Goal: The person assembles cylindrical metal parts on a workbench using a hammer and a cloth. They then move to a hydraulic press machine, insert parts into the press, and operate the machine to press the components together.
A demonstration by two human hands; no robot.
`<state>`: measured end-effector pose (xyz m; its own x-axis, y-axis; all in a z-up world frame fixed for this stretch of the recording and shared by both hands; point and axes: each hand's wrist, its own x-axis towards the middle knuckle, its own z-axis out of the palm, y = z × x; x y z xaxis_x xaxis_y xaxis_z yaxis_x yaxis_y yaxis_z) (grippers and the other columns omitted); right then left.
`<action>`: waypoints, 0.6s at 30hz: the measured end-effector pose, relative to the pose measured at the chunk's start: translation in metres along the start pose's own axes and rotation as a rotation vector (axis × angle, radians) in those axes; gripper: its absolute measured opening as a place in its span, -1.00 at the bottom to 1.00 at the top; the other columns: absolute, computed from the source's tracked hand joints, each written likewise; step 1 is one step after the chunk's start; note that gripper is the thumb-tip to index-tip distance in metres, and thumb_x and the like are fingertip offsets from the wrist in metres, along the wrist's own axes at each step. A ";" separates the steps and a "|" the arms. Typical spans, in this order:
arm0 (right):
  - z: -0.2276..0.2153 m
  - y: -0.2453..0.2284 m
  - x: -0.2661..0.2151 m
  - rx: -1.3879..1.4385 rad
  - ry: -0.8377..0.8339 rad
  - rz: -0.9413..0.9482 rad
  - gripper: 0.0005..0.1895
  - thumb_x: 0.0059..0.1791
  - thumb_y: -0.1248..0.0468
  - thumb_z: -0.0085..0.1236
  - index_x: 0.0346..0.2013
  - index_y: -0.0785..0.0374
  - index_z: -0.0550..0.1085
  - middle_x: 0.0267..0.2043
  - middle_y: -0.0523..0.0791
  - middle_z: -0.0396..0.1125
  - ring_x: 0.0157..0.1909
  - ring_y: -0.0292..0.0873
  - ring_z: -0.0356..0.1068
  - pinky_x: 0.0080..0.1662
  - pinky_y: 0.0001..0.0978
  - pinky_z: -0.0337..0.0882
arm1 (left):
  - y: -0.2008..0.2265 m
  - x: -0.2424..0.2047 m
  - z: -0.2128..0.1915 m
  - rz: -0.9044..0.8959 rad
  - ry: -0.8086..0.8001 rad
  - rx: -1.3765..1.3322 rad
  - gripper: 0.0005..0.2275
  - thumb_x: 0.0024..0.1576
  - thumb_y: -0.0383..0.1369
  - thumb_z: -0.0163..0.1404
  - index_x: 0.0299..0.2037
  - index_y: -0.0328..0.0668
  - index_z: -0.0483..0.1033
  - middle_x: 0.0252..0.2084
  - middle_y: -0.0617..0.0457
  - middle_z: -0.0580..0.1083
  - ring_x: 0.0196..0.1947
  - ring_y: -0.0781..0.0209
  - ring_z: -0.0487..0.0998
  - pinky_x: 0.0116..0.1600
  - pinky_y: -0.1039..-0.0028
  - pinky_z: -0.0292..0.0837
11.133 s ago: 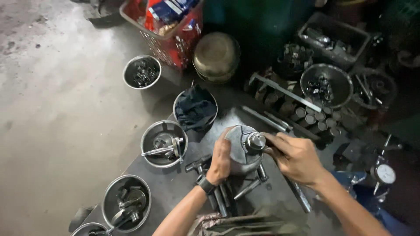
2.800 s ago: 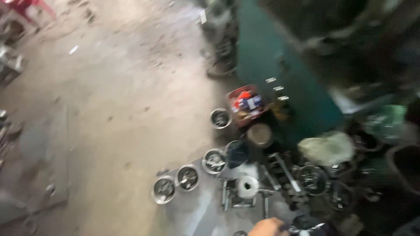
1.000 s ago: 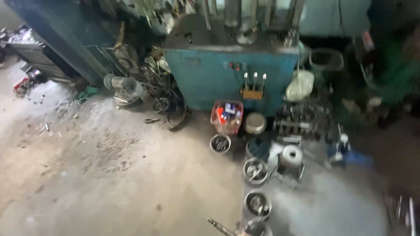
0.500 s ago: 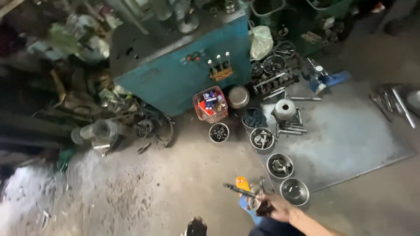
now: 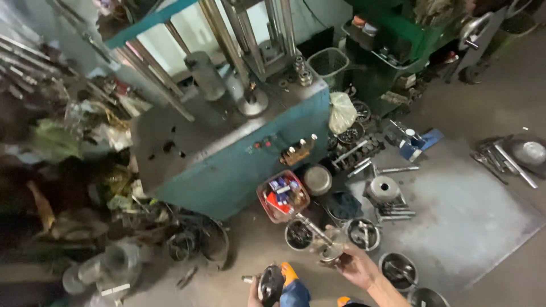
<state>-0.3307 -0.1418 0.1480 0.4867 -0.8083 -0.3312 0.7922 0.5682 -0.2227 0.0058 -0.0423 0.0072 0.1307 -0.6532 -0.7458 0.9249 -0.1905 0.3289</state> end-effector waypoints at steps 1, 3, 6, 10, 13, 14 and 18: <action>-0.002 0.002 0.022 -0.024 0.084 -0.060 -0.26 -0.10 0.20 0.19 0.39 0.13 0.26 0.19 0.06 0.38 0.12 0.09 0.43 0.14 0.14 0.48 | 0.021 0.021 0.034 -0.021 -0.009 0.000 -0.49 0.31 -0.09 -0.29 0.17 -0.50 0.33 0.23 -0.44 0.37 0.24 -0.33 0.38 0.28 -0.12 0.32; 0.006 0.006 0.062 -0.049 0.177 -0.132 -0.27 -0.08 0.21 0.17 0.40 0.12 0.27 0.18 0.08 0.39 0.08 0.07 0.42 0.14 0.15 0.48 | 0.062 0.057 0.080 -0.055 -0.025 0.003 -0.48 0.31 -0.08 -0.29 0.18 -0.51 0.33 0.24 -0.45 0.37 0.25 -0.35 0.38 0.29 -0.13 0.31; 0.038 -0.002 0.113 -0.056 0.303 -0.250 -0.30 -0.08 0.23 0.11 0.38 0.08 0.23 0.12 0.12 0.42 0.06 0.19 0.47 0.08 0.10 0.47 | 0.104 0.115 0.121 -0.154 -0.085 0.043 -0.49 0.27 -0.10 -0.26 0.11 -0.53 0.38 0.20 -0.49 0.40 0.19 -0.36 0.43 0.26 -0.14 0.35; 0.060 -0.022 0.160 -0.099 0.470 -0.363 -0.29 -0.05 0.31 0.03 0.41 0.09 0.15 0.08 0.06 0.41 0.04 0.12 0.48 0.07 0.10 0.51 | 0.131 0.181 0.147 -0.059 -0.173 0.185 -0.62 0.24 -0.17 -0.16 -0.06 -0.46 0.42 -0.01 -0.48 0.52 0.01 -0.36 0.58 0.14 -0.17 0.44; 0.049 -0.052 0.195 -0.214 0.524 -0.394 -0.26 -0.04 0.36 0.05 0.44 0.11 0.14 0.06 0.01 0.39 -0.03 0.02 0.47 0.01 0.09 0.55 | 0.139 0.256 0.127 0.029 -0.151 0.421 -0.63 0.29 -0.16 -0.14 -0.05 -0.43 0.47 -0.17 -0.35 0.53 -0.16 -0.15 0.59 0.01 0.00 0.47; 0.043 -0.063 0.206 -0.278 0.558 -0.385 -0.25 -0.02 0.38 0.08 0.47 0.12 0.14 0.05 0.00 0.37 -0.07 -0.04 0.45 -0.02 0.03 0.54 | 0.139 0.284 0.113 0.032 -0.154 0.589 -0.59 0.33 -0.13 -0.14 -0.01 -0.44 0.52 -0.26 -0.24 0.51 -0.27 0.02 0.56 -0.08 0.18 0.47; 0.051 -0.100 0.255 -0.381 0.576 -0.354 -0.21 -0.08 0.45 0.08 0.44 0.12 0.13 0.08 -0.06 0.40 -0.08 -0.11 0.48 -0.03 -0.08 0.55 | 0.133 0.310 0.077 0.162 -0.234 0.894 -0.59 0.35 -0.11 -0.17 0.01 -0.32 0.61 -0.27 -0.11 0.55 -0.35 0.20 0.54 -0.16 0.35 0.45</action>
<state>-0.2673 -0.4122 0.1323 -0.1229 -0.8032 -0.5829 0.6327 0.3890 -0.6695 0.1417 -0.3264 -0.1358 0.0692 -0.8332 -0.5486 0.2712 -0.5135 0.8141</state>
